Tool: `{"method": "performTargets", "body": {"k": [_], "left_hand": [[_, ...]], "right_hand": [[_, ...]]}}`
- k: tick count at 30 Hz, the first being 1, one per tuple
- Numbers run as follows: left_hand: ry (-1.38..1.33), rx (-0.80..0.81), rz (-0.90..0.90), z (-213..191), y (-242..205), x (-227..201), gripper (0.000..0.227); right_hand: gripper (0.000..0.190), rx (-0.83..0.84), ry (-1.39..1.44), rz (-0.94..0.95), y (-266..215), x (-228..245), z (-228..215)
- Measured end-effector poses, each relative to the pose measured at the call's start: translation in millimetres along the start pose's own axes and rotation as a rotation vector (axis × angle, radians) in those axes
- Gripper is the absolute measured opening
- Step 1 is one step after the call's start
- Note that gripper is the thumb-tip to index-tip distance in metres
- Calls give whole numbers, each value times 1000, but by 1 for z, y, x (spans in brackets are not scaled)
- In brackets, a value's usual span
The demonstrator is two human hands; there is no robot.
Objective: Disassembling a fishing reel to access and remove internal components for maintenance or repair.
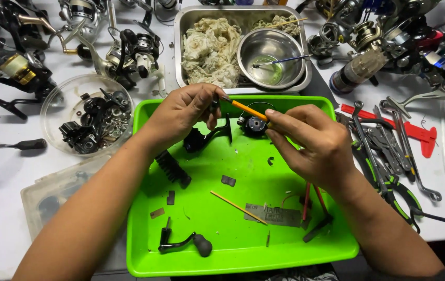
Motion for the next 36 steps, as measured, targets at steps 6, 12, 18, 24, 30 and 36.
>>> {"method": "performTargets", "body": {"k": [6, 12, 18, 24, 30, 36], "left_hand": [[4, 2, -11, 6, -6, -9, 41], [21, -3, -8, 1, -4, -6, 39], [20, -31, 6, -3, -2, 0, 37], [58, -41, 10, -6, -2, 0, 37], [99, -22, 88, -2, -2, -4, 35], [192, -21, 203, 4, -6, -16, 36]], "right_hand": [[27, -5, -30, -52, 1, 4, 0], [28, 2, -41, -75, 4, 7, 1], [30, 12, -63, -93, 3, 7, 1], [29, -9, -83, -96, -1, 6, 2], [29, -17, -82, -93, -2, 4, 3], [27, -38, -205, -228, -5, 11, 0]]}}
Point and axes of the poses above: each hand's wrist, its own y-axis towards the middle knuckle, its own z-axis out of the palm, x = y × z, the point moved 6 cm from there along y, towards the middle knuckle, and after that the axes turned 9 degrees about -x, right-handed, at the moved point
